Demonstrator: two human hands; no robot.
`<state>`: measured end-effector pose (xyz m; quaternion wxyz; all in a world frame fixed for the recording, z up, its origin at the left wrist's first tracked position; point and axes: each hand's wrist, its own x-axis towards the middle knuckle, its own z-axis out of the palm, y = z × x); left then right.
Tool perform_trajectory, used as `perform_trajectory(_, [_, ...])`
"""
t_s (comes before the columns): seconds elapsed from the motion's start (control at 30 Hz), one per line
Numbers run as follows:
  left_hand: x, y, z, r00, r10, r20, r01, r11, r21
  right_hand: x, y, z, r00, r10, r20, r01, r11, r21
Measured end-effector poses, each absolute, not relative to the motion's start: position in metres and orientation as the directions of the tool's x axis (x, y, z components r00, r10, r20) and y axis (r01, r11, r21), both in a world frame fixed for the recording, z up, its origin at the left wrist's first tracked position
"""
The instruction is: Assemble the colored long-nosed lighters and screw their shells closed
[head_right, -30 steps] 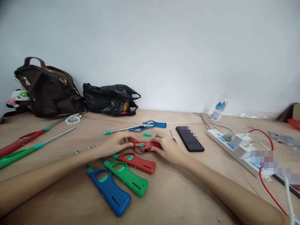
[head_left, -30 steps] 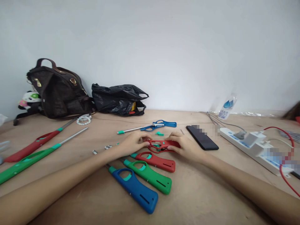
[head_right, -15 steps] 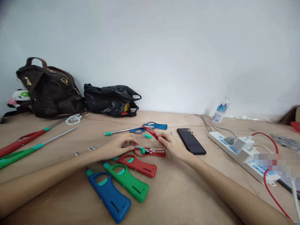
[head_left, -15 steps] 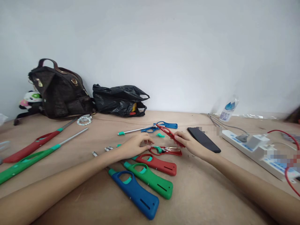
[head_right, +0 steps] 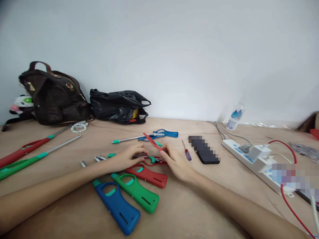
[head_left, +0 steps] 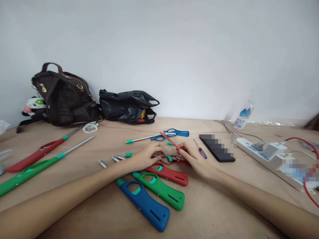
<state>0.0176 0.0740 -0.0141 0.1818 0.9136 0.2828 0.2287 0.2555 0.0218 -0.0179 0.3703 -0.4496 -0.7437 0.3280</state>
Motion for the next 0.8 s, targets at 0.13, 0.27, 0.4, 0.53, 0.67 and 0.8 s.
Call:
perform_trajectory(0.13, [0.018, 0.076, -0.016, 0.737, 0.619, 0.271, 0.435, -0.742, 0.51, 0.257, 0.025, -0.024, -0.345, 0.904, 0.254, 0.385, 0.383, -0.84])
perform_trajectory(0.27, [0.019, 0.078, -0.016, 0.741, 0.62, 0.259, 0.427, -0.732, 0.531, 0.259, 0.026, -0.024, -0.355, 0.897, 0.265, 0.382, 0.397, -0.834])
perform_trajectory(0.4, [0.018, 0.075, -0.013, 0.749, 0.61, 0.259, 0.413, -0.735, 0.537, 0.258, 0.025, -0.023, -0.393, 0.871, 0.295, 0.358, 0.441, -0.823])
perform_trajectory(0.53, [0.018, 0.073, -0.008, 0.771, 0.592, 0.236, 0.408, -0.743, 0.531, 0.257, 0.025, -0.022, -0.425, 0.852, 0.304, 0.329, 0.459, -0.825])
perform_trajectory(0.67, [0.019, 0.075, -0.005, 0.777, 0.608, 0.165, 0.454, -0.722, 0.521, 0.256, 0.025, -0.023, -0.428, 0.849, 0.31, 0.327, 0.465, -0.823])
perform_trajectory(0.8, [0.021, 0.076, 0.001, 0.775, 0.621, 0.118, 0.505, -0.72, 0.476, 0.256, 0.024, -0.022, -0.431, 0.849, 0.304, 0.345, 0.467, -0.814])
